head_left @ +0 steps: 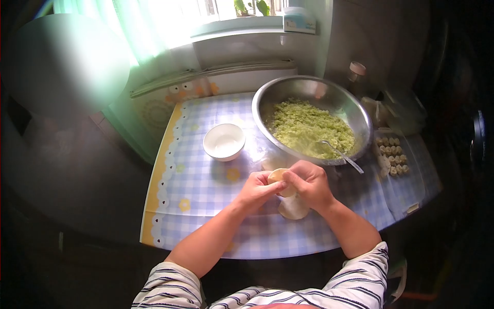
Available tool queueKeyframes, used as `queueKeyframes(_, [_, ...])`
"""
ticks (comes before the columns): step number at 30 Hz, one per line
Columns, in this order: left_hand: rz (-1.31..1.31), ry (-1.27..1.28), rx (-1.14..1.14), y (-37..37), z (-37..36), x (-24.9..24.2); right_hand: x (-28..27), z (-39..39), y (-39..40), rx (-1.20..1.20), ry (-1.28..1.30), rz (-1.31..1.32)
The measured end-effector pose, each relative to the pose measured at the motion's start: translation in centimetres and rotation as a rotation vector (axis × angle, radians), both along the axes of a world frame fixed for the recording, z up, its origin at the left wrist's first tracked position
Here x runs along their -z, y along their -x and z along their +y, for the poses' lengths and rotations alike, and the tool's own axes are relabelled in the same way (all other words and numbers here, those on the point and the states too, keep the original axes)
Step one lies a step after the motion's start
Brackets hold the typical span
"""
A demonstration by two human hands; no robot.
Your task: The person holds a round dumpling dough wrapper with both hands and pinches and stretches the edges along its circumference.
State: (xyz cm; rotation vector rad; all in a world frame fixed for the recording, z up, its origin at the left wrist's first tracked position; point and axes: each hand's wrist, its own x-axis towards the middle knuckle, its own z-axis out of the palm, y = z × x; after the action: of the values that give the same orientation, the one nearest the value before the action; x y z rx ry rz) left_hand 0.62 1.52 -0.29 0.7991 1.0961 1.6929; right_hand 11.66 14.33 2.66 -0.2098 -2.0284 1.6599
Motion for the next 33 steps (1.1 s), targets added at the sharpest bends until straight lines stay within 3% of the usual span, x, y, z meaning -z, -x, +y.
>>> queueKeyframes(6, [-0.006,-0.03,-0.026,-0.4,0.0,-0.4,0.4,0.1,0.1,0.042,-0.065,0.006])
queueKeyframes(13, [0.109,-0.031,-0.012,-0.2,-0.1,0.4,-0.7,-0.7,-0.1,0.107,-0.368,0.125])
queueKeyframes(16, [0.132,-0.041,-0.034,-0.4,-0.1,0.0,-0.4,-0.4,-0.2,0.092,-0.307,0.037])
queueKeyframes(22, [0.064,-0.038,-0.037,0.1,0.1,0.3,-1.5,-0.5,-0.5,0.14,-0.419,0.118])
queueKeyframes(27, [-0.004,0.001,0.045,0.4,0.0,0.8,-1.5,-0.8,-0.5,0.132,-0.404,0.141])
queueKeyframes(33, [-0.002,-0.055,-0.01,0.4,0.0,0.8,-1.6,-0.8,-0.6,0.151,-0.373,0.13])
